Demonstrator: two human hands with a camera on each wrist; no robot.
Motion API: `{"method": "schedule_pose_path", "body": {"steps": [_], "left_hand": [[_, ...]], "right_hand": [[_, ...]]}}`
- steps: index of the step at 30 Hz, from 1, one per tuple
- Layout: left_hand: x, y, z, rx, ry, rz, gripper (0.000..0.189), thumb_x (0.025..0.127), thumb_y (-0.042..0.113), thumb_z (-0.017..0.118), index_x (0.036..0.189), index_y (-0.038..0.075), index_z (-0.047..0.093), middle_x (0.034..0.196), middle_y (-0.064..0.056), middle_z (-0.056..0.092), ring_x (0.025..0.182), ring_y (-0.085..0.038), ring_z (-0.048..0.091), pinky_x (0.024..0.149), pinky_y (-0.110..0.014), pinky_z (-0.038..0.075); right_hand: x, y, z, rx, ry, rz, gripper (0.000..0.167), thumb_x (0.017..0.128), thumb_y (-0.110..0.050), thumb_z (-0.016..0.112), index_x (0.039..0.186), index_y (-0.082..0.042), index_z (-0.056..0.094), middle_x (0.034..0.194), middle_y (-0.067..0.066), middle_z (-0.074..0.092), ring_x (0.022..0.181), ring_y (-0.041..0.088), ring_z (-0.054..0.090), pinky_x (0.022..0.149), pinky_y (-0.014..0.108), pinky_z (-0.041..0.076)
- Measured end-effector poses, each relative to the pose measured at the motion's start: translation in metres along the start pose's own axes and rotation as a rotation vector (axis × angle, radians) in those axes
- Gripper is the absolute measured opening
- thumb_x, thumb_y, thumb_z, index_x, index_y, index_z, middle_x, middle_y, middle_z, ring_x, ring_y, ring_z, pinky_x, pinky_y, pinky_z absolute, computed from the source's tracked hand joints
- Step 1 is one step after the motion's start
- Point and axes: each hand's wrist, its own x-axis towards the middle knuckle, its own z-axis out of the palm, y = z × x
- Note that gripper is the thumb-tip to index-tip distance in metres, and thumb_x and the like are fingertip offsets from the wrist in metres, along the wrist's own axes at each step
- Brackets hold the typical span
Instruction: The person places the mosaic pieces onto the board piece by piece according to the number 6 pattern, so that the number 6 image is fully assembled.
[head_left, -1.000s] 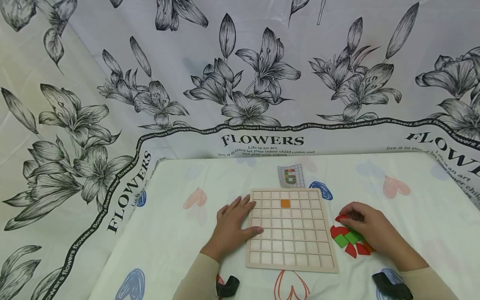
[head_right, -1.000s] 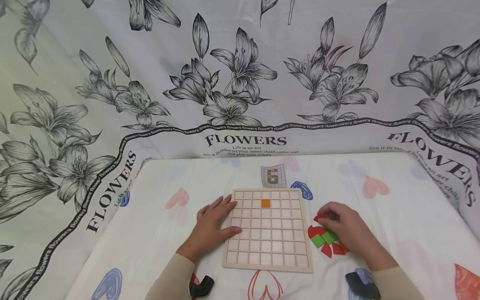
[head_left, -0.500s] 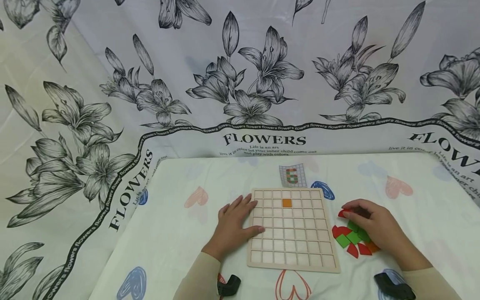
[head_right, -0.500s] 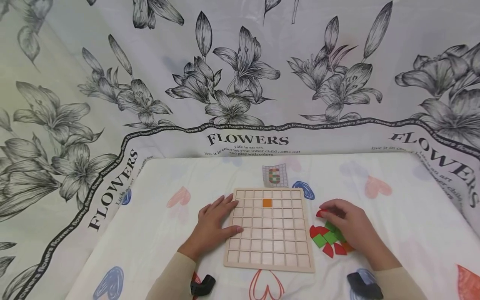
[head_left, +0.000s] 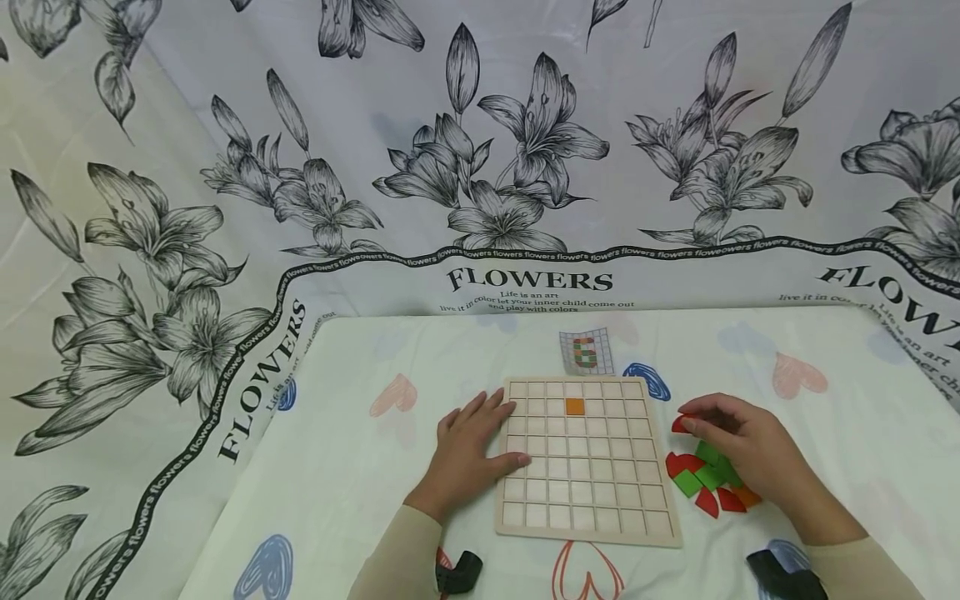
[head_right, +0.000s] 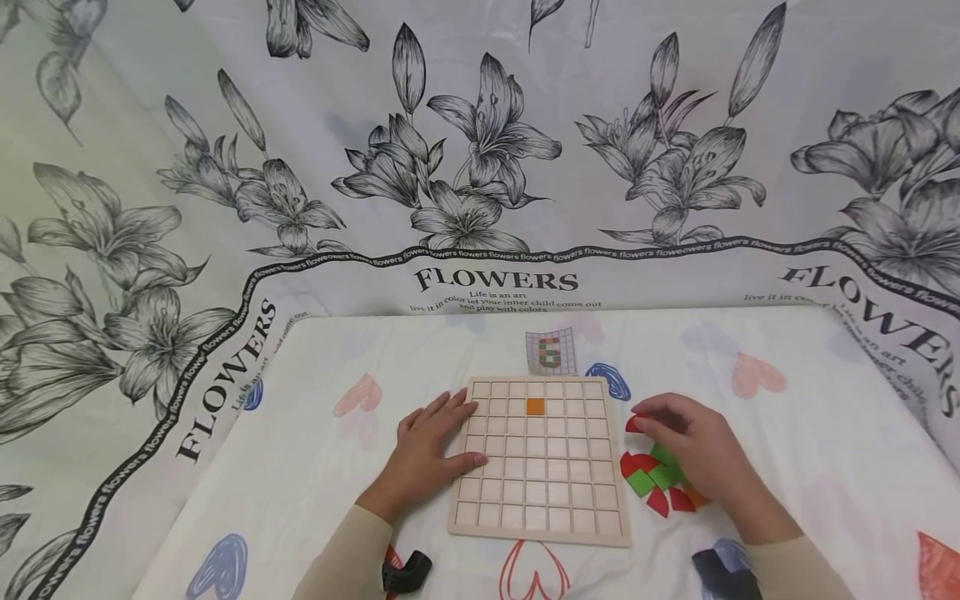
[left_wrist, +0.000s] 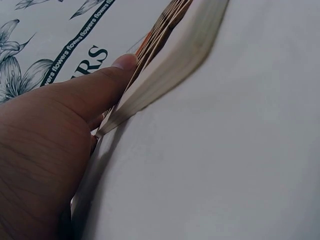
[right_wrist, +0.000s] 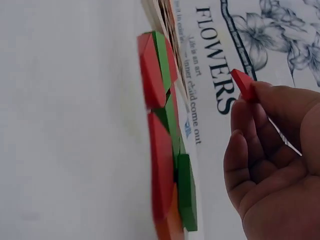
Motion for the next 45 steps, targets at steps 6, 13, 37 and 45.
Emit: {"method": "schedule_pose_path", "body": {"steps": [6, 13, 37, 45], "left_hand": [[0.000, 0.001, 0.001, -0.001, -0.001, -0.005, 0.083, 0.094, 0.064, 0.079, 0.163, 0.025, 0.055, 0.174, 0.005, 0.037, 0.162, -0.023, 0.023, 0.123, -0.063, 0.013], [-0.001, 0.002, 0.001, 0.002, -0.006, -0.013, 0.084, 0.093, 0.064, 0.079, 0.163, 0.024, 0.054, 0.174, 0.005, 0.036, 0.162, -0.024, 0.023, 0.124, -0.063, 0.013], [0.000, 0.002, -0.001, 0.012, -0.002, -0.011, 0.084, 0.093, 0.063, 0.080, 0.163, 0.024, 0.054, 0.174, 0.006, 0.036, 0.163, -0.023, 0.022, 0.124, -0.063, 0.013], [0.001, 0.001, -0.001, 0.010, -0.002, -0.002, 0.084, 0.093, 0.065, 0.079, 0.162, 0.024, 0.055, 0.174, 0.006, 0.036, 0.163, -0.023, 0.022, 0.123, -0.064, 0.013]], "right_hand": [[0.001, -0.009, 0.003, 0.008, -0.011, -0.026, 0.019, 0.105, -0.018, 0.077, 0.120, -0.007, 0.076, 0.104, -0.001, 0.079, 0.094, 0.013, 0.071, 0.079, 0.019, 0.056], [0.008, -0.025, 0.011, 0.043, -0.053, -0.030, 0.019, 0.104, -0.016, 0.078, 0.121, -0.007, 0.077, 0.109, 0.001, 0.078, 0.097, 0.017, 0.072, 0.082, 0.021, 0.058], [0.053, -0.067, 0.055, 0.154, -0.165, -0.094, 0.014, 0.105, -0.018, 0.076, 0.116, -0.008, 0.076, 0.107, -0.002, 0.077, 0.101, 0.029, 0.073, 0.085, 0.030, 0.058], [0.068, -0.066, 0.071, 0.112, -0.214, -0.086, 0.009, 0.104, -0.014, 0.078, 0.112, -0.010, 0.077, 0.106, -0.003, 0.077, 0.097, 0.019, 0.070, 0.086, 0.032, 0.057]]}}
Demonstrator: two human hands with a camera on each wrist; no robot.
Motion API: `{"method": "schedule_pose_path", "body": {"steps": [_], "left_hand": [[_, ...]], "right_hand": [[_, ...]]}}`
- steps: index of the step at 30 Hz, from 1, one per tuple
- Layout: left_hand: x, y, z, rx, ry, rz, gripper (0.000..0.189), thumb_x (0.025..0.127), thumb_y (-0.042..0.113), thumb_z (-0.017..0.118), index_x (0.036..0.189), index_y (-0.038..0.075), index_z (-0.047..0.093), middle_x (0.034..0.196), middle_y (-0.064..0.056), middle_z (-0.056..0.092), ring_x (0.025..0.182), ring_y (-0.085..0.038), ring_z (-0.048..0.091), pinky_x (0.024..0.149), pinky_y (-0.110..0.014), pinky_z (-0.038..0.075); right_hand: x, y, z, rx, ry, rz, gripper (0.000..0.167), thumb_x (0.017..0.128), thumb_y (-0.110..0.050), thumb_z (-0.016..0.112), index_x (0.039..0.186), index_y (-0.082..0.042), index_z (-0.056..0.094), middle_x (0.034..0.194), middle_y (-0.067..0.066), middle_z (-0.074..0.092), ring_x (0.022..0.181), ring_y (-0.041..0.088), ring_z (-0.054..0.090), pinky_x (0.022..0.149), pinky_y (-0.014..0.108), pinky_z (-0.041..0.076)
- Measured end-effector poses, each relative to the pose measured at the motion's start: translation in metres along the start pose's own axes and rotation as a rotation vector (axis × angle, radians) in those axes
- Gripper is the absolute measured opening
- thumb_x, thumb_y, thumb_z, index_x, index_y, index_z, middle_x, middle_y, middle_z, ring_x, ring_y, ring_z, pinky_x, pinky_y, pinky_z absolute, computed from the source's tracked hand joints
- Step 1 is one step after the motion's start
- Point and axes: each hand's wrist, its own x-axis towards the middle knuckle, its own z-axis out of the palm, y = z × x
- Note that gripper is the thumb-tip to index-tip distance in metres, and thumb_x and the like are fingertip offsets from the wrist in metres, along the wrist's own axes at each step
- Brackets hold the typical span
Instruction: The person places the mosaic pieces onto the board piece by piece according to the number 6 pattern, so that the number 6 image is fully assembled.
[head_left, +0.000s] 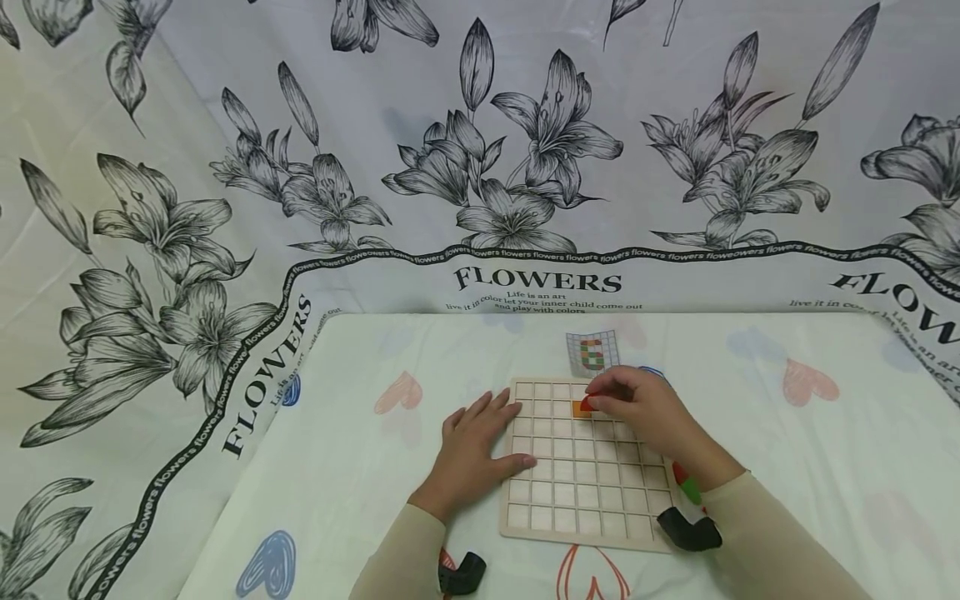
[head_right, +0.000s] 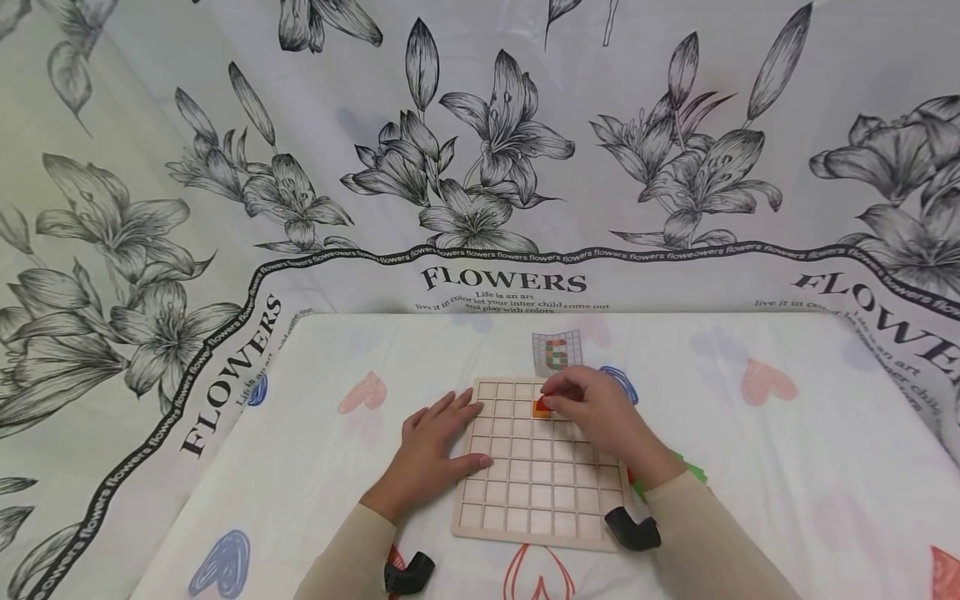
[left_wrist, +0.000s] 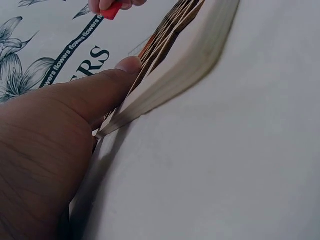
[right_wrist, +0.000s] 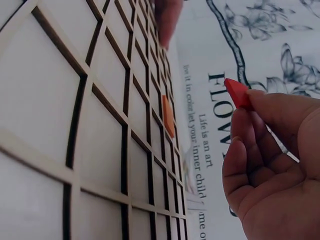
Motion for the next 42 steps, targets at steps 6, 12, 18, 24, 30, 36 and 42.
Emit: {"method": "schedule_pose_path", "body": {"steps": [6, 12, 18, 24, 30, 36, 42], "left_hand": [[0.000, -0.002, 0.001, 0.003, -0.002, 0.002, 0.084, 0.093, 0.066, 0.077, 0.163, 0.024, 0.055, 0.174, 0.007, 0.036, 0.163, -0.023, 0.022, 0.123, -0.064, 0.014], [0.000, -0.001, 0.001, -0.006, -0.005, 0.006, 0.084, 0.093, 0.066, 0.078, 0.163, 0.025, 0.055, 0.174, 0.008, 0.035, 0.163, -0.021, 0.022, 0.124, -0.063, 0.014], [0.000, -0.001, 0.001, 0.001, -0.003, 0.007, 0.084, 0.093, 0.066, 0.078, 0.162, 0.024, 0.055, 0.174, 0.007, 0.036, 0.163, -0.022, 0.022, 0.123, -0.063, 0.014], [-0.001, -0.001, 0.001, 0.003, 0.000, 0.011, 0.085, 0.093, 0.067, 0.078, 0.162, 0.024, 0.055, 0.174, 0.007, 0.036, 0.162, -0.023, 0.023, 0.123, -0.064, 0.015], [0.000, -0.001, 0.000, 0.008, 0.002, 0.018, 0.085, 0.093, 0.066, 0.078, 0.162, 0.023, 0.055, 0.174, 0.006, 0.036, 0.162, -0.022, 0.023, 0.123, -0.064, 0.015], [-0.001, 0.000, -0.001, 0.011, 0.001, 0.018, 0.084, 0.093, 0.065, 0.079, 0.162, 0.022, 0.055, 0.174, 0.006, 0.036, 0.162, -0.023, 0.023, 0.123, -0.064, 0.015], [-0.001, -0.001, -0.001, 0.007, 0.003, 0.015, 0.084, 0.094, 0.065, 0.078, 0.162, 0.023, 0.055, 0.174, 0.006, 0.036, 0.162, -0.022, 0.023, 0.123, -0.063, 0.015]], "right_hand": [[0.011, 0.002, 0.010, -0.044, -0.021, 0.016, 0.008, 0.105, -0.016, 0.076, 0.112, -0.012, 0.078, 0.108, -0.004, 0.074, 0.098, 0.020, 0.066, 0.089, 0.042, 0.056], [0.019, 0.003, 0.016, -0.039, -0.048, 0.041, 0.009, 0.106, -0.016, 0.075, 0.113, -0.011, 0.078, 0.109, -0.002, 0.074, 0.099, 0.021, 0.066, 0.091, 0.045, 0.054], [0.031, 0.003, 0.026, -0.069, -0.078, 0.048, 0.005, 0.106, -0.014, 0.074, 0.108, -0.015, 0.078, 0.105, -0.003, 0.073, 0.095, 0.020, 0.065, 0.087, 0.043, 0.055], [0.037, 0.005, 0.036, -0.156, -0.100, 0.031, 0.005, 0.107, -0.016, 0.073, 0.105, -0.015, 0.077, 0.104, -0.005, 0.072, 0.097, 0.018, 0.064, 0.092, 0.045, 0.054], [0.038, 0.008, 0.039, -0.198, -0.101, -0.002, 0.006, 0.106, -0.016, 0.074, 0.104, -0.012, 0.077, 0.103, -0.005, 0.071, 0.099, 0.018, 0.065, 0.095, 0.048, 0.054], [0.038, 0.008, 0.039, -0.216, -0.119, 0.002, 0.006, 0.106, -0.015, 0.074, 0.105, -0.012, 0.079, 0.103, -0.005, 0.070, 0.098, 0.017, 0.064, 0.094, 0.047, 0.054], [0.039, 0.008, 0.040, -0.198, -0.116, -0.011, 0.006, 0.106, -0.014, 0.073, 0.104, -0.012, 0.078, 0.101, -0.005, 0.069, 0.094, 0.016, 0.063, 0.090, 0.045, 0.054]]}}
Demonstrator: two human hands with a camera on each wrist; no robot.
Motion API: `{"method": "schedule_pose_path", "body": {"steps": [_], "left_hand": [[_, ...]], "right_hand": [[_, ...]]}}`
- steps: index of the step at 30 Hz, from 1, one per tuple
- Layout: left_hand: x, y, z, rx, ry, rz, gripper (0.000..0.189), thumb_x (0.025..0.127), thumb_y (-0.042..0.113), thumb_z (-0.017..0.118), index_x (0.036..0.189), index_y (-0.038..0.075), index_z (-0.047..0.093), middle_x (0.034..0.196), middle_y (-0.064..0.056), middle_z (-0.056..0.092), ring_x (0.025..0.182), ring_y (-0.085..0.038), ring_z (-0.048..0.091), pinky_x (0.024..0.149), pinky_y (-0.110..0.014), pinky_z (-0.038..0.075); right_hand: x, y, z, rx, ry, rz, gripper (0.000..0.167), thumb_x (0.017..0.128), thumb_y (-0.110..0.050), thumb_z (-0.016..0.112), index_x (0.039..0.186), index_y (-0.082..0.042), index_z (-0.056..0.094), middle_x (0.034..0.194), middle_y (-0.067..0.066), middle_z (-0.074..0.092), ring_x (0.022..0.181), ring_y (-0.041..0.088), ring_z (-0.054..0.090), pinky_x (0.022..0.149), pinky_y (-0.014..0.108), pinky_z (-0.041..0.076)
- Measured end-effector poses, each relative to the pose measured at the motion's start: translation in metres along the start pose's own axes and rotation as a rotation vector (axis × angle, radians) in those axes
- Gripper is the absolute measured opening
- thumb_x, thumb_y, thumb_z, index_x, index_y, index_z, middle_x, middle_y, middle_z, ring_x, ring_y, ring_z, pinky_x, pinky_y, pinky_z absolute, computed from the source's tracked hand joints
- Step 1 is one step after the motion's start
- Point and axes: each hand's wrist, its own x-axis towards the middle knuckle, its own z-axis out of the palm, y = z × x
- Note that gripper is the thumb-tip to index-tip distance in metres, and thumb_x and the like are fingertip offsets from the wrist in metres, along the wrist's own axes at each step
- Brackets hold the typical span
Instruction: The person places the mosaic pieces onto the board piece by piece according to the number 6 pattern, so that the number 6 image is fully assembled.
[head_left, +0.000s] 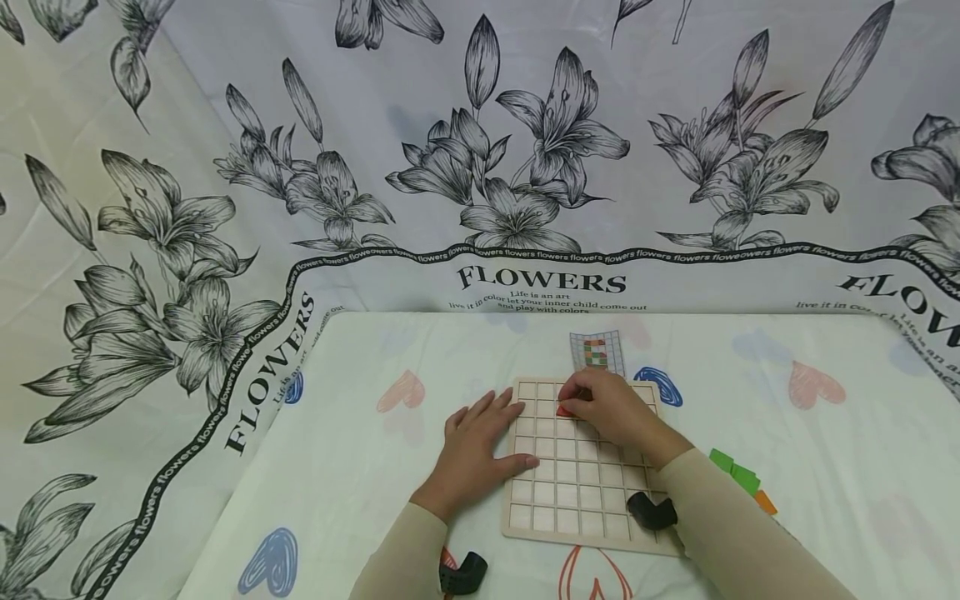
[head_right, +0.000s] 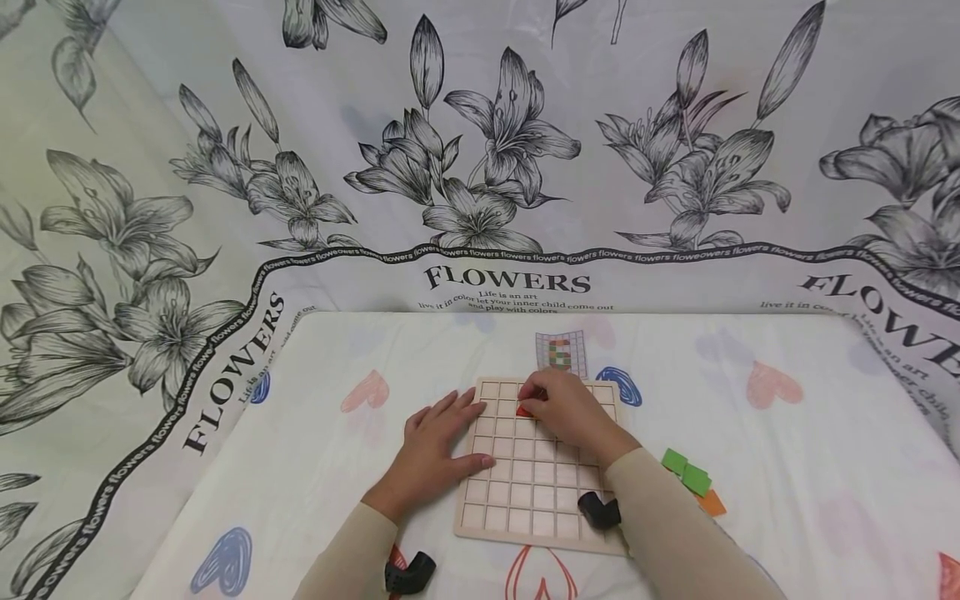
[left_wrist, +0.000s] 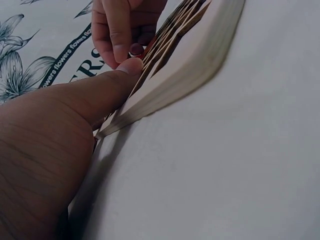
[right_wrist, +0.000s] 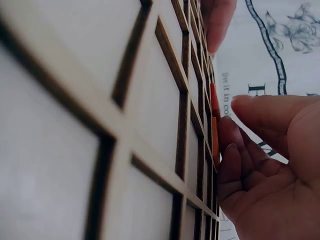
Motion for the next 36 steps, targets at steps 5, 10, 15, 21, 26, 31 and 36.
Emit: {"method": "schedule_pose_path", "body": {"steps": [5, 10, 15, 21, 26, 31, 36], "left_hand": [[0.000, 0.000, -0.001, 0.002, -0.003, -0.004, 0.084, 0.093, 0.065, 0.078, 0.162, 0.023, 0.055, 0.174, 0.006, 0.036, 0.162, -0.022, 0.023, 0.123, -0.063, 0.015], [0.001, 0.000, 0.000, 0.006, 0.003, 0.000, 0.084, 0.093, 0.067, 0.077, 0.162, 0.023, 0.056, 0.174, 0.007, 0.036, 0.162, -0.023, 0.023, 0.123, -0.064, 0.016], [0.001, -0.001, 0.001, 0.008, 0.008, 0.004, 0.084, 0.093, 0.068, 0.076, 0.162, 0.024, 0.056, 0.174, 0.007, 0.036, 0.162, -0.023, 0.024, 0.123, -0.064, 0.016], [0.000, -0.001, 0.002, 0.008, 0.005, 0.002, 0.084, 0.093, 0.068, 0.077, 0.162, 0.024, 0.055, 0.174, 0.006, 0.037, 0.162, -0.023, 0.024, 0.123, -0.064, 0.016], [-0.001, -0.001, 0.001, -0.002, 0.003, -0.004, 0.084, 0.093, 0.065, 0.078, 0.162, 0.023, 0.056, 0.174, 0.007, 0.036, 0.162, -0.023, 0.023, 0.123, -0.064, 0.015], [-0.001, -0.001, 0.001, -0.004, 0.004, -0.008, 0.083, 0.093, 0.065, 0.079, 0.162, 0.023, 0.056, 0.174, 0.007, 0.037, 0.162, -0.023, 0.023, 0.123, -0.064, 0.015], [0.000, 0.000, 0.001, -0.005, 0.003, -0.009, 0.083, 0.093, 0.064, 0.079, 0.161, 0.024, 0.057, 0.174, 0.006, 0.037, 0.162, -0.023, 0.024, 0.123, -0.063, 0.015]], "right_hand": [[0.000, 0.001, 0.001, 0.007, 0.008, -0.013, 0.007, 0.106, -0.014, 0.072, 0.102, -0.014, 0.077, 0.099, -0.005, 0.068, 0.092, 0.016, 0.061, 0.088, 0.044, 0.053], [0.000, 0.000, 0.001, 0.018, 0.016, -0.021, 0.010, 0.107, -0.018, 0.071, 0.102, -0.015, 0.078, 0.098, -0.006, 0.068, 0.091, 0.017, 0.061, 0.087, 0.045, 0.053], [0.000, -0.002, -0.001, 0.030, 0.020, 0.003, 0.014, 0.109, -0.023, 0.069, 0.103, -0.015, 0.079, 0.098, -0.005, 0.068, 0.090, 0.018, 0.061, 0.084, 0.043, 0.052], [-0.004, -0.006, -0.005, 0.076, 0.023, 0.059, 0.026, 0.111, -0.036, 0.065, 0.116, -0.014, 0.078, 0.100, -0.003, 0.071, 0.092, 0.020, 0.062, 0.084, 0.044, 0.052], [-0.008, -0.008, -0.011, 0.141, 0.033, 0.035, 0.038, 0.113, -0.044, 0.061, 0.126, -0.011, 0.075, 0.111, 0.002, 0.073, 0.103, 0.023, 0.064, 0.093, 0.050, 0.053], [-0.015, -0.010, -0.018, 0.238, 0.038, 0.012, 0.046, 0.113, -0.046, 0.059, 0.134, -0.007, 0.070, 0.127, 0.011, 0.072, 0.118, 0.029, 0.067, 0.106, 0.059, 0.050], [-0.026, -0.009, -0.027, 0.314, 0.039, -0.004, 0.045, 0.115, -0.042, 0.056, 0.136, -0.003, 0.066, 0.125, 0.016, 0.070, 0.115, 0.034, 0.069, 0.102, 0.057, 0.054]]}}
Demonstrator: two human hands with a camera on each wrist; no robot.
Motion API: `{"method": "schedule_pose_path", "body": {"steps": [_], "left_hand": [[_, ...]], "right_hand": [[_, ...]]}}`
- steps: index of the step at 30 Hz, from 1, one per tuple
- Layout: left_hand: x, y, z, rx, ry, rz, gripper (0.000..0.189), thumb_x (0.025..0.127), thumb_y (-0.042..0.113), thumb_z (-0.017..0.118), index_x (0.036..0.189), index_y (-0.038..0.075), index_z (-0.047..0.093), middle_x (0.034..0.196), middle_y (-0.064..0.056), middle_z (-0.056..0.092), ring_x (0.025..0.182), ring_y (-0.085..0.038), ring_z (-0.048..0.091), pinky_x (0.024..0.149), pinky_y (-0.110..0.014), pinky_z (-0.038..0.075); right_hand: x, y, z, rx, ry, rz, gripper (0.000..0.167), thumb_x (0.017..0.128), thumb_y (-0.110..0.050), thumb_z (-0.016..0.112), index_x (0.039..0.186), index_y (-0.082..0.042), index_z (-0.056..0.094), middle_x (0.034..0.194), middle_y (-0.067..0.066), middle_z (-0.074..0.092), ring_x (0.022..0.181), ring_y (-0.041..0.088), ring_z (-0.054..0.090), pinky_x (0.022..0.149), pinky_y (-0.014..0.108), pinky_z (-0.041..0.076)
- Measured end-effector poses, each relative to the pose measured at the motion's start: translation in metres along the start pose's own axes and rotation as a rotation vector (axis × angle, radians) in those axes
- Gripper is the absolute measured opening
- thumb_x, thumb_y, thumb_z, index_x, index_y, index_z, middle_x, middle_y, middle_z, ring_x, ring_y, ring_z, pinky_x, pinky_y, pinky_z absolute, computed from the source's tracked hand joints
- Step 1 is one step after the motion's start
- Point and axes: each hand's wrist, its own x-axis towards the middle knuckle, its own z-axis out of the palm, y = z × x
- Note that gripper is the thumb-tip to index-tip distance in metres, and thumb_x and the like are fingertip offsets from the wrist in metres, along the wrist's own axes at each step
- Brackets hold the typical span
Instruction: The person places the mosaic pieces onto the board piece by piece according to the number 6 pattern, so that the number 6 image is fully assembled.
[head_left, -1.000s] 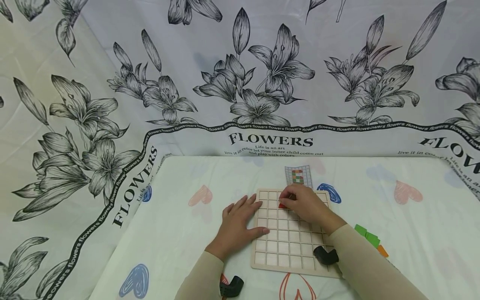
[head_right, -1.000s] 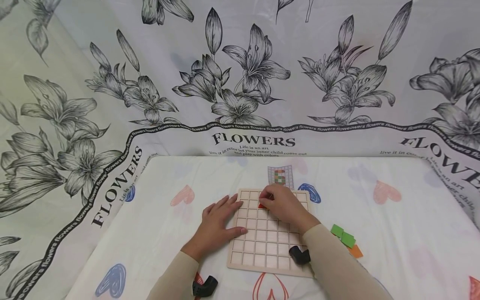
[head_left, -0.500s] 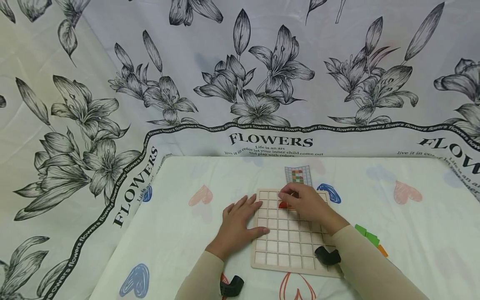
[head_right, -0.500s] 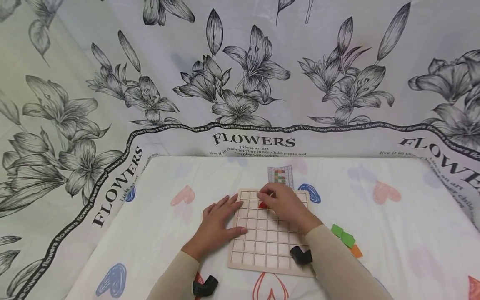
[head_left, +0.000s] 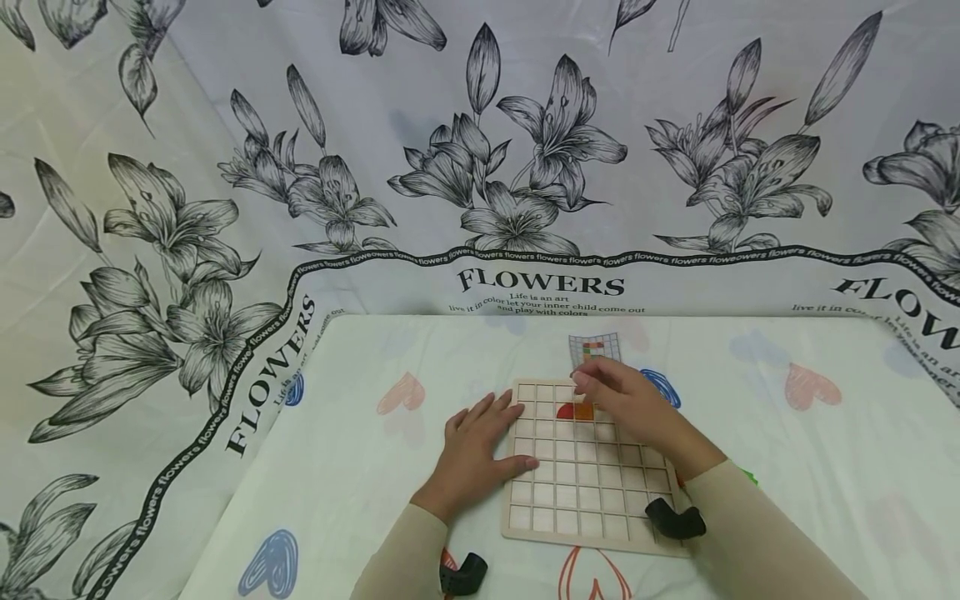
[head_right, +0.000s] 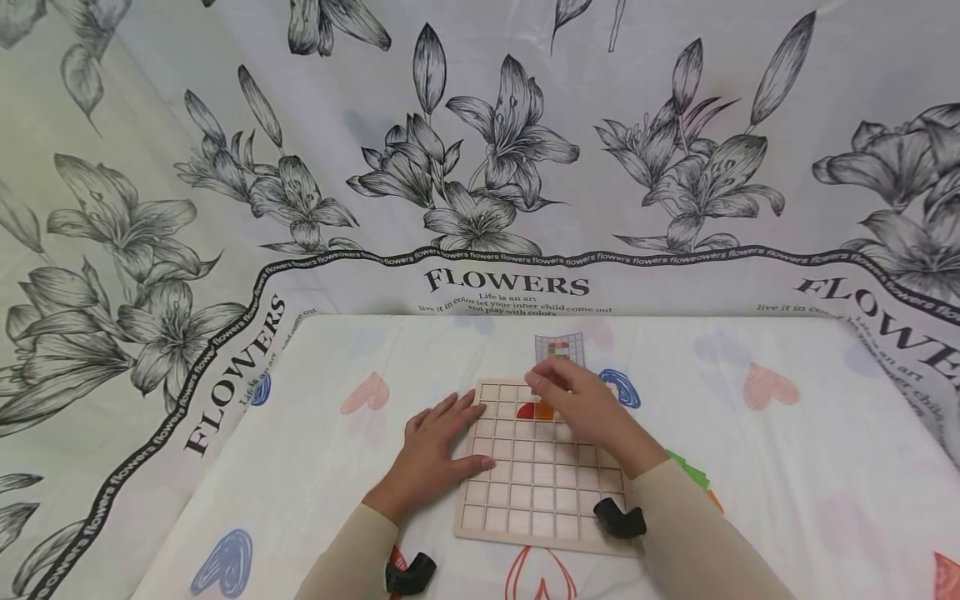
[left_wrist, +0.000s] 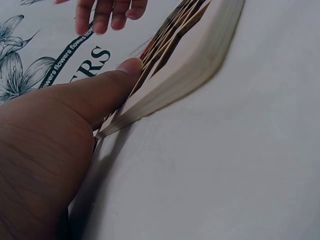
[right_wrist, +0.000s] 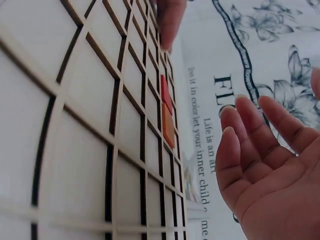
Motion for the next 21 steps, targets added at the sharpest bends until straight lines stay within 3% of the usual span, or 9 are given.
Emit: {"method": "schedule_pose_path", "body": {"steps": [5, 13, 21], "left_hand": [[0.001, 0.000, 0.001, 0.011, -0.002, -0.004, 0.083, 0.093, 0.065, 0.079, 0.161, 0.024, 0.057, 0.174, 0.007, 0.037, 0.162, -0.023, 0.024, 0.123, -0.063, 0.016], [0.000, 0.001, 0.000, 0.003, -0.005, -0.012, 0.083, 0.093, 0.063, 0.080, 0.162, 0.024, 0.056, 0.174, 0.007, 0.036, 0.162, -0.023, 0.023, 0.123, -0.063, 0.014], [0.000, 0.003, -0.001, 0.005, -0.011, -0.018, 0.083, 0.093, 0.063, 0.080, 0.162, 0.024, 0.055, 0.174, 0.007, 0.036, 0.163, -0.023, 0.022, 0.124, -0.062, 0.014]], "right_hand": [[-0.011, 0.000, -0.010, 0.023, 0.005, -0.026, 0.045, 0.119, -0.037, 0.048, 0.135, 0.001, 0.065, 0.119, 0.014, 0.070, 0.111, 0.037, 0.070, 0.096, 0.053, 0.056], [-0.035, 0.001, -0.025, 0.088, 0.000, -0.081, 0.051, 0.122, -0.032, 0.031, 0.140, 0.005, 0.061, 0.122, 0.016, 0.067, 0.109, 0.042, 0.066, 0.093, 0.044, 0.057], [-0.059, 0.008, -0.038, 0.090, 0.030, -0.137, 0.055, 0.122, -0.031, 0.023, 0.143, 0.005, 0.059, 0.122, 0.017, 0.067, 0.109, 0.034, 0.067, 0.092, 0.035, 0.056]]}}
